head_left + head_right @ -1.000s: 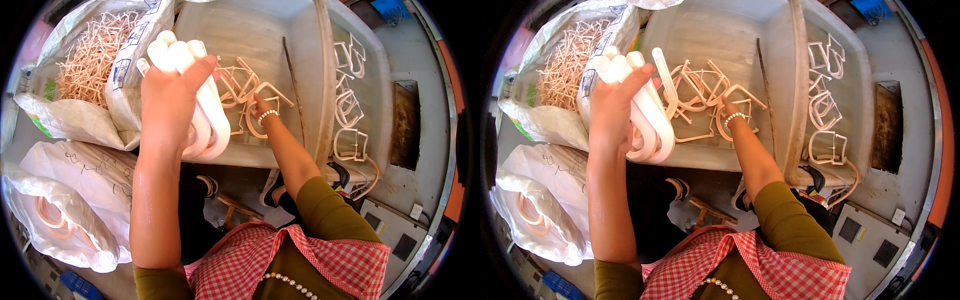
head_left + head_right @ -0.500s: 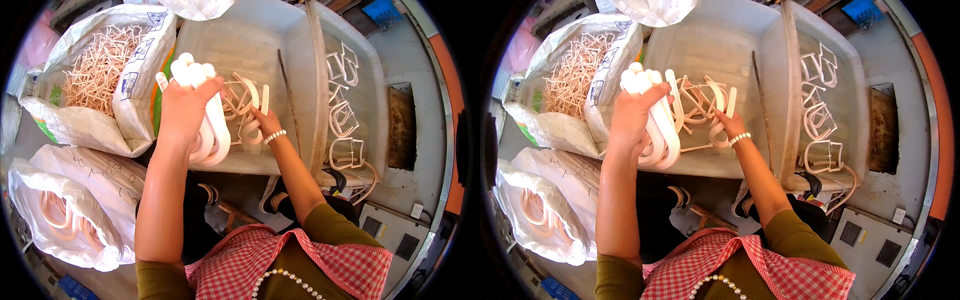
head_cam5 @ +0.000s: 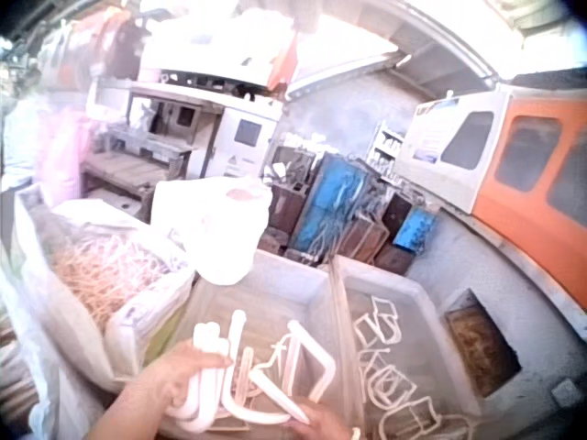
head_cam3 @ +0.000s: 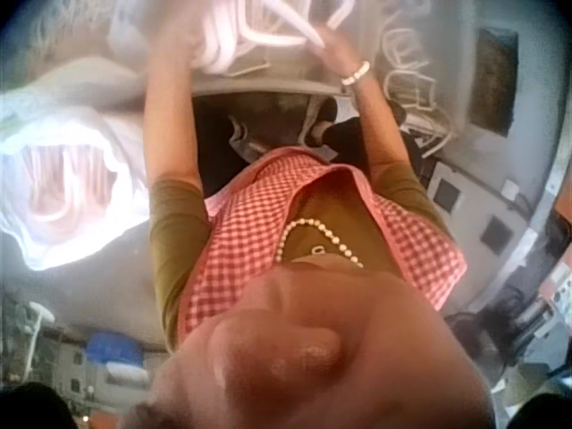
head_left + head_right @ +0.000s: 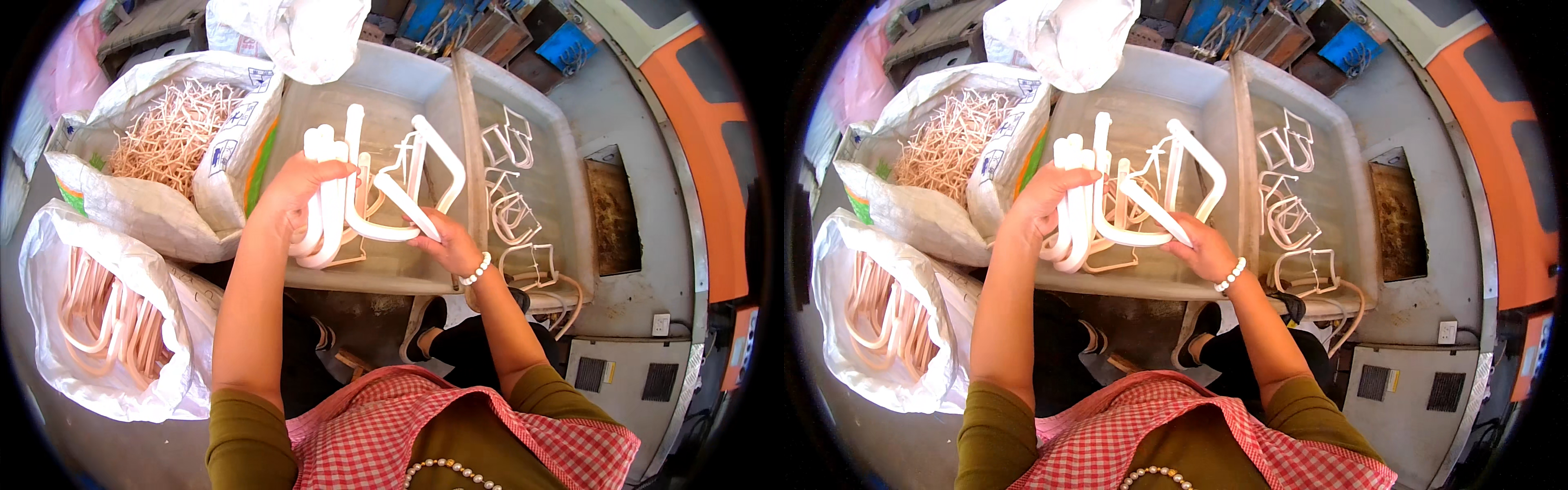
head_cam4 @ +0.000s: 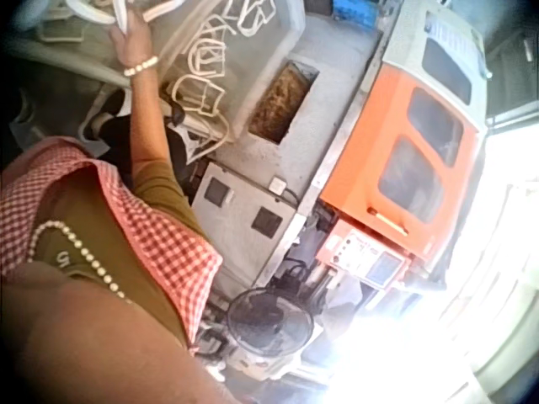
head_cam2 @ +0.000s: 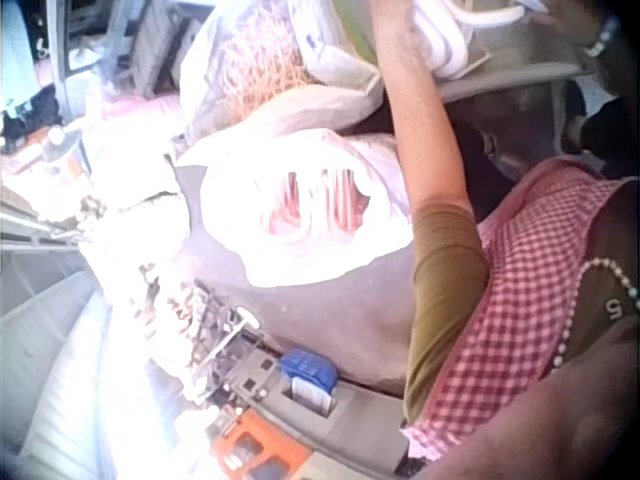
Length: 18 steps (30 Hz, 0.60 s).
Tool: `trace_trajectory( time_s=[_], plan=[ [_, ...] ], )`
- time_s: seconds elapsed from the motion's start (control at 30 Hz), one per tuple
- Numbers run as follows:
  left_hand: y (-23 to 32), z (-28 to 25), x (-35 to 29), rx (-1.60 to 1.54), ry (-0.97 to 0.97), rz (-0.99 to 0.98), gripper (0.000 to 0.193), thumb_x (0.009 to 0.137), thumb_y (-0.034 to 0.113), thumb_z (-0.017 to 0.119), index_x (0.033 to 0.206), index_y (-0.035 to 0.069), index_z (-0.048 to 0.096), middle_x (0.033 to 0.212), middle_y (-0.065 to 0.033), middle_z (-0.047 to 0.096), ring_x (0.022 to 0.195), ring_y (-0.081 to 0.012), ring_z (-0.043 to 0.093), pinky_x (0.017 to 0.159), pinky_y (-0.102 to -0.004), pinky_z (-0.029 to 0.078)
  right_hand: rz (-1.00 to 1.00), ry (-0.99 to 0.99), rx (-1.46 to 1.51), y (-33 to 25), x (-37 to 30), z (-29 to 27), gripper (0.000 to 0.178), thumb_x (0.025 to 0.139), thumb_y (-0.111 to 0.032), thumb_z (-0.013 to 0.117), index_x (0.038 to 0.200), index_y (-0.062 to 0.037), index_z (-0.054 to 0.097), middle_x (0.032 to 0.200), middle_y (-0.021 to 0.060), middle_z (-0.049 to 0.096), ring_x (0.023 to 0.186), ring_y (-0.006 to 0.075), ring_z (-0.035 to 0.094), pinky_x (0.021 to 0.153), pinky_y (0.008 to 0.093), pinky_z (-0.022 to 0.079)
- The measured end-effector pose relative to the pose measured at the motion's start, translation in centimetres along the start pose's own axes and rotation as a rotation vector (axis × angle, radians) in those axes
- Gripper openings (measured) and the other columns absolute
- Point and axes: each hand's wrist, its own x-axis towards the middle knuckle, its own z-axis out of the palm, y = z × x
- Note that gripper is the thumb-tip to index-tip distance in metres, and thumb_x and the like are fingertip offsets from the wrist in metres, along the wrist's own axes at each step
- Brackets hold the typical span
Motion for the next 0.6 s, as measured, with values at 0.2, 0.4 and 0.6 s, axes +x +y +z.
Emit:
trace_trajectory(
  time_s=[0.2, 0.4, 0.6],
  plan=[
    [1.0, -0.2, -1.3, 0.111, 0.082, 0.118, 0.028, 0.078, 0.002, 0.067, 0.105, 0.002, 0.058, 0.088, -0.0082, 0.064, 0.077, -0.0169, 0.064, 0.065, -0.0306, 0.055, 0.154, 0.11, 0.583, -2.2, -2.5, -4.8, 0.034, 0.093, -0.012, 0.056, 0.124, -0.0019, 0.05, 0.104, 0.0121, 0.066, 0.086, 0.0222, 0.067, 0.081, 0.0335, 0.051],
    [1.8, -1.2, -1.6, 0.356, 0.219, 0.174, 0.034, 0.072, 0.0, 0.069, 0.105, 0.003, 0.059, 0.09, -0.0054, 0.064, 0.078, -0.0156, 0.063, 0.069, -0.0289, 0.05, 0.272, -0.074, -1.116, 2.3, -1.8, -6.6, 0.022, 0.092, -0.019, 0.052, 0.108, -0.0034, 0.053, 0.077, 0.0177, 0.067, 0.065, 0.03, 0.065, 0.062, 0.0377, 0.052],
    [0.9, 1.2, -1.7, 0.249, 0.121, 0.154, 0.033, 0.075, 0.002, 0.071, 0.105, 0.004, 0.058, 0.086, -0.0066, 0.064, 0.071, -0.0165, 0.064, 0.059, -0.0313, 0.054, 0.739, 0.826, 0.161, 11.8, 3.3, -13.1, 0.021, 0.09, -0.026, 0.06, 0.098, -0.0072, 0.055, 0.067, 0.0118, 0.065, 0.055, 0.0219, 0.063, 0.045, 0.0368, 0.044]
  ],
)
